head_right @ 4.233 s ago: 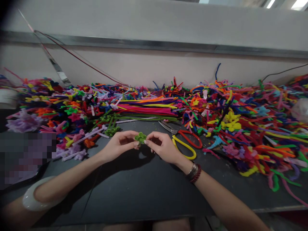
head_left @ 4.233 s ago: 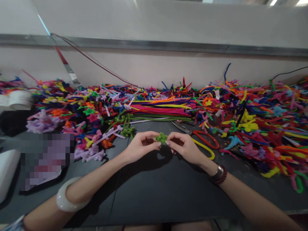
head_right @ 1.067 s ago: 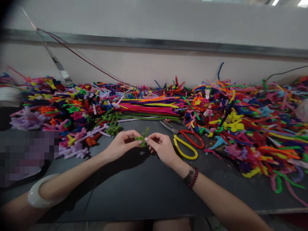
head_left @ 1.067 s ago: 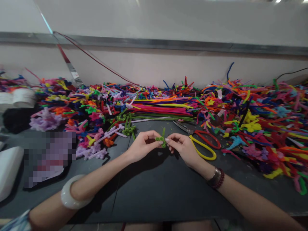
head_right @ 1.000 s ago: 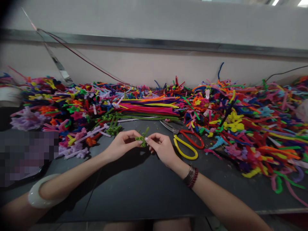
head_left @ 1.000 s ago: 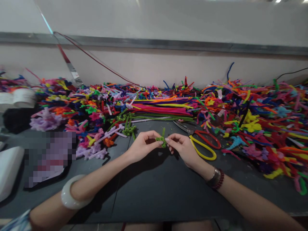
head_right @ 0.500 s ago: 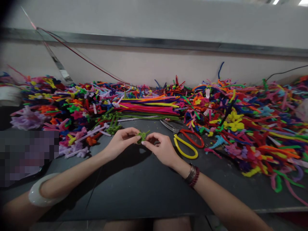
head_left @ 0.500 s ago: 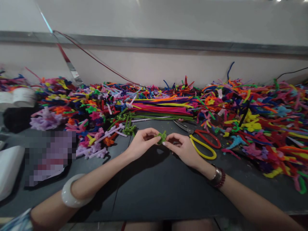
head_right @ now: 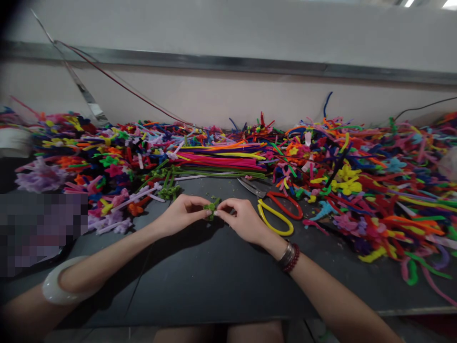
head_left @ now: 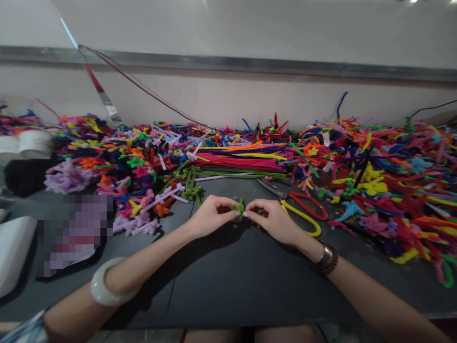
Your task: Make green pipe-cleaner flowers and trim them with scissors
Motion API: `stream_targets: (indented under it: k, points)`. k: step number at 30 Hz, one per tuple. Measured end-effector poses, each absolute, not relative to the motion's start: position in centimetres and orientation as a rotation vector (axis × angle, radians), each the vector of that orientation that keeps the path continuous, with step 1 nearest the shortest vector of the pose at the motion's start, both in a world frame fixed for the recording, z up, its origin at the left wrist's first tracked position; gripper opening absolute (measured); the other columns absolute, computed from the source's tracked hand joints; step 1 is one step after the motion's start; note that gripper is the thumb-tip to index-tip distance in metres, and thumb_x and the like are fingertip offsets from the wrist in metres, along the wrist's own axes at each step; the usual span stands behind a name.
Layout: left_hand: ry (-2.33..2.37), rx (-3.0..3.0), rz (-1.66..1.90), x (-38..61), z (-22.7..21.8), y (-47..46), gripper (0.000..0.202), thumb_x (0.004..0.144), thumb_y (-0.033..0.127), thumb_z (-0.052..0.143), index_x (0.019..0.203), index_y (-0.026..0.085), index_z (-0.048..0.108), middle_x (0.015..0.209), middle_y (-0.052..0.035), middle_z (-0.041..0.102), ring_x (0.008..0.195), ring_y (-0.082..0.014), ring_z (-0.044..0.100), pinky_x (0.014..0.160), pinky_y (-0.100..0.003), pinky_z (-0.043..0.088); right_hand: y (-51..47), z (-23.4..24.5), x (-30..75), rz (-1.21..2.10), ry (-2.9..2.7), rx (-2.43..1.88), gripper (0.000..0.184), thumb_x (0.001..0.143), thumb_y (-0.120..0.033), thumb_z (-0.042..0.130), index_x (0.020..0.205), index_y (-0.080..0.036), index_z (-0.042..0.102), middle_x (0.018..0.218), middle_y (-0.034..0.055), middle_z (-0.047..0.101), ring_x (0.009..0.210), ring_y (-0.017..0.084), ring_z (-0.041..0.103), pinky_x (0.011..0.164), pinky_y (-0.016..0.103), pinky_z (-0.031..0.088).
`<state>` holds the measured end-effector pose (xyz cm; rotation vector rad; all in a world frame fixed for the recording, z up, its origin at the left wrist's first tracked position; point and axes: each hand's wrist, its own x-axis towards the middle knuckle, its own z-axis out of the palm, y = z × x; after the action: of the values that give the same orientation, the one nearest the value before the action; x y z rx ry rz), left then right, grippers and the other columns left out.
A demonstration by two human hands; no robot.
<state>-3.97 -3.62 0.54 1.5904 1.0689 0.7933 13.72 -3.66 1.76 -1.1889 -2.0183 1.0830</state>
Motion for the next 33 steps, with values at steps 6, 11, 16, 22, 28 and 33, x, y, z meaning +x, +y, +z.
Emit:
stream_targets:
  k: [6,11,16,22,28,33]
  points:
    - [1.051,1.651,0.762,-3.8,0.3,-3.8,0.017,0.07,0.022,0.052,0.076,0.011,0.064,0.066,-0.0028,0.063,0.057,-0.0109,0.053,0.053,-0.02,0.042,-4.1,1.5,13.2,1.231,-1.906,-1.172,0.012,0.074,-0.026,0.052,0.068,-0.016,0.054,0.059,-0.0021,0.05,0.047,0.008,0.048,0.045,0.02,0.042]
    - [1.077,1.666,0.794,-3.7,0.1,-3.8,0.018,0.07,0.023,0.052,0.074,0.011,0.064,0.065,-0.0036,0.063,0.056,-0.0116,0.053,0.052,-0.02,0.042,-4.4,0.9,12.8,1.266,-1.798,-1.168,0.014,0.074,-0.029,0.051,0.07,-0.016,0.054,0.061,-0.0012,0.051,0.048,0.008,0.049,0.046,0.021,0.044]
    - [1.128,1.563,0.87,-3.5,0.5,-3.8,0.015,0.067,0.024,0.056,0.072,0.012,0.064,0.062,-0.0024,0.063,0.056,-0.0122,0.056,0.053,-0.021,0.044,-4.4,1.1,12.6,1.267,-1.718,-1.158,0.016,0.072,-0.031,0.054,0.07,-0.016,0.053,0.063,-0.0012,0.052,0.049,0.008,0.049,0.049,0.022,0.045]
    - [1.071,1.414,0.98,-3.6,1.1,-3.7,0.014,0.066,0.024,0.059,0.072,0.012,0.063,0.066,-0.0016,0.063,0.052,-0.0089,0.052,0.05,-0.019,0.042,-4.5,1.2,12.7,1.176,-1.796,-1.17,0.019,0.072,-0.035,0.055,0.075,-0.016,0.056,0.068,0.0004,0.055,0.058,0.01,0.051,0.052,0.021,0.044]
    - [1.018,1.365,1.008,-3.5,1.0,-3.7,0.012,0.066,0.022,0.06,0.072,0.012,0.062,0.064,-0.0008,0.061,0.056,-0.0088,0.052,0.056,-0.02,0.044,-4.3,1.0,12.9,1.131,-1.853,-1.157,0.018,0.075,-0.032,0.051,0.076,-0.016,0.059,0.073,0.0023,0.058,0.061,0.011,0.052,0.054,0.022,0.043]
    - [1.063,1.361,0.988,-3.5,0.9,-3.7,0.013,0.065,0.021,0.061,0.074,0.012,0.062,0.069,-0.0022,0.065,0.06,-0.0111,0.057,0.061,-0.021,0.047,-4.0,1.1,13.1,1.114,-1.794,-1.232,0.018,0.074,-0.032,0.053,0.079,-0.015,0.059,0.072,0.0021,0.058,0.053,0.009,0.049,0.049,0.021,0.042]
